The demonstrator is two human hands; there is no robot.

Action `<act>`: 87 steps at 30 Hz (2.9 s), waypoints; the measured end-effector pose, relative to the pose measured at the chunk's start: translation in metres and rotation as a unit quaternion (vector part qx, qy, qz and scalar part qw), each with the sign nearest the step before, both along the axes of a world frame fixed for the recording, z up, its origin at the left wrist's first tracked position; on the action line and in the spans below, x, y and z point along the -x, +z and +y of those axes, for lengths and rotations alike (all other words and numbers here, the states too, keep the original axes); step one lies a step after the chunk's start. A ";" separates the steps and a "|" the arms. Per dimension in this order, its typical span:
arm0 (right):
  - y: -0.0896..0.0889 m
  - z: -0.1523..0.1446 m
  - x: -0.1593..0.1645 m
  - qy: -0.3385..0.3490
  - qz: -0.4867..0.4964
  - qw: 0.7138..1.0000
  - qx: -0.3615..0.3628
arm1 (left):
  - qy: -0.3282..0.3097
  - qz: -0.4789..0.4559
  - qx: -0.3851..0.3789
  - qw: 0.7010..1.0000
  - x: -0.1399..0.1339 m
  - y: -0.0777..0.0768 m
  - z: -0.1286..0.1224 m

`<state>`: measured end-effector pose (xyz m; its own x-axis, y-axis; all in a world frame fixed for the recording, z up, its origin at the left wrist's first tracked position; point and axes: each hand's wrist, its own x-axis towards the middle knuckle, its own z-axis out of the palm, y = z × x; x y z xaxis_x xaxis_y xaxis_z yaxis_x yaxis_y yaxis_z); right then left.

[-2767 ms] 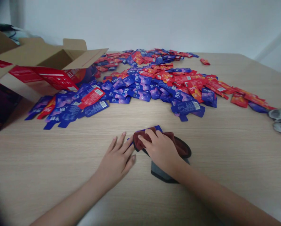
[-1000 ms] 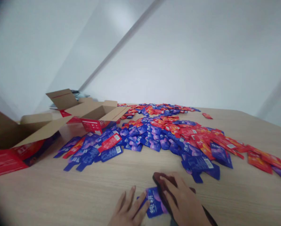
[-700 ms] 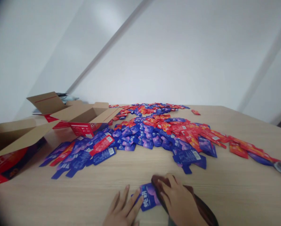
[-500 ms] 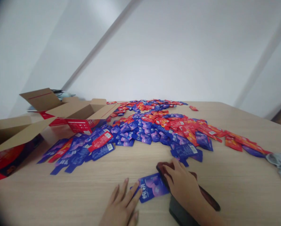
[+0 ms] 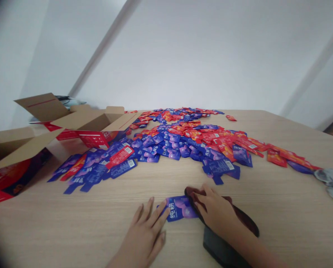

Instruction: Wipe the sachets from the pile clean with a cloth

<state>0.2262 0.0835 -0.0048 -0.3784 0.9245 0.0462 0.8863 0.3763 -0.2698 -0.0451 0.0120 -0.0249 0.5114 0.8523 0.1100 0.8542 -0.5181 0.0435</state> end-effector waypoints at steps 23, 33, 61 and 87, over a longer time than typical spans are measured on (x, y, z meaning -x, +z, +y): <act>0.040 -0.004 0.027 -0.021 -0.024 0.999 -0.005 | 0.049 -0.008 0.049 0.998 -0.017 0.010 -0.002; 0.017 -0.006 0.017 -0.049 0.068 0.990 -0.111 | 0.003 0.009 0.025 1.000 -0.006 0.003 -0.002; 0.018 -0.027 0.048 0.017 -0.050 0.993 -0.102 | -0.012 -0.007 0.024 1.000 -0.014 0.006 -0.012; 0.021 -0.029 -0.017 -0.066 -0.048 0.996 0.033 | -0.005 -0.008 0.020 1.000 -0.018 0.009 -0.012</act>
<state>0.2434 0.0548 0.0164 -0.2540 0.9661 -0.0469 0.9496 0.2399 -0.2016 -0.0267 0.0004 -0.0158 0.5183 0.8511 0.0844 0.8480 -0.5242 0.0785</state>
